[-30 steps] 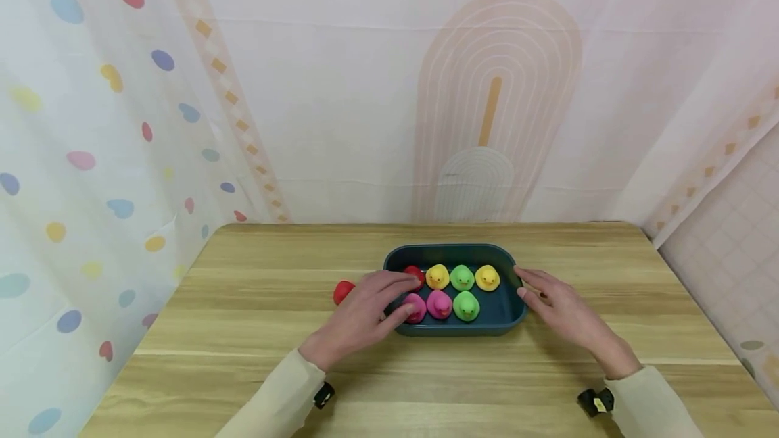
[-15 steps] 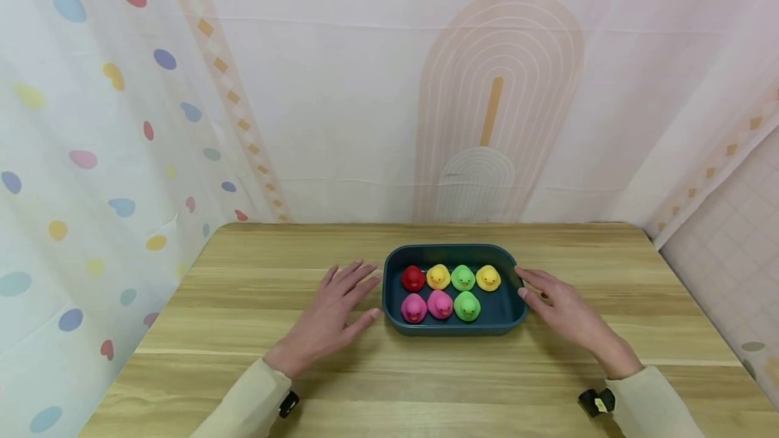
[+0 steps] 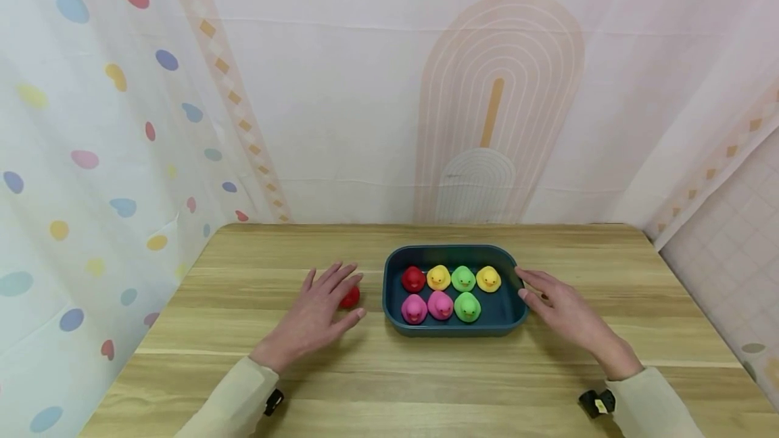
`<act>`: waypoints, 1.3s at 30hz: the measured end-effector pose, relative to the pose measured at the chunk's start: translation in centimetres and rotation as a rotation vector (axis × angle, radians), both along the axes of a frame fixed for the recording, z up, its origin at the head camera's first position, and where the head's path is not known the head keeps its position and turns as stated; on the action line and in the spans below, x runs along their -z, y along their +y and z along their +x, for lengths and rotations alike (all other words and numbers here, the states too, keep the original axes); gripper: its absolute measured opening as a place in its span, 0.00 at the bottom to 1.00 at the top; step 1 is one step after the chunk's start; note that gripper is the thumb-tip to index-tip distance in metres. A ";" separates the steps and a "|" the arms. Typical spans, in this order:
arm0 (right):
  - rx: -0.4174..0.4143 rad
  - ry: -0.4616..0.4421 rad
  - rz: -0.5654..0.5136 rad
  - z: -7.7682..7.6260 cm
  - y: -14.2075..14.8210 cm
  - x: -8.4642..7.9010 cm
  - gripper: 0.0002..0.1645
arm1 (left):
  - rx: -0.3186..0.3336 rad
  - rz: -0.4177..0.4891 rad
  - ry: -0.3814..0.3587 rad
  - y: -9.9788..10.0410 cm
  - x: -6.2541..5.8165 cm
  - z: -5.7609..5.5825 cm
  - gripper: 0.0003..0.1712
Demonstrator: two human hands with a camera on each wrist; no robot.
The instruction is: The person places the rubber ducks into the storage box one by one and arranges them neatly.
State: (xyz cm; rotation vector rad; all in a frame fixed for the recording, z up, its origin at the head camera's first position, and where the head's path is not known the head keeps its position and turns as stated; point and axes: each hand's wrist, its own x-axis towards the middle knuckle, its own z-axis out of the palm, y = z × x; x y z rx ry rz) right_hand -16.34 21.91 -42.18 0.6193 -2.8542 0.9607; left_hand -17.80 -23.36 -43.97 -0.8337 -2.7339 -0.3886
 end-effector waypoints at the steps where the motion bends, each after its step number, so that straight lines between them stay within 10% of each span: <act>1: 0.000 0.001 0.000 0.0 0.0 0.0 0.30 | -0.004 -0.002 -0.008 -0.1 0.0 -0.1 0.38; 39: 0.006 0.002 0.004 0.0 0.0 0.1 0.30 | 0.009 -0.038 0.084 -1.1 0.2 -0.6 0.15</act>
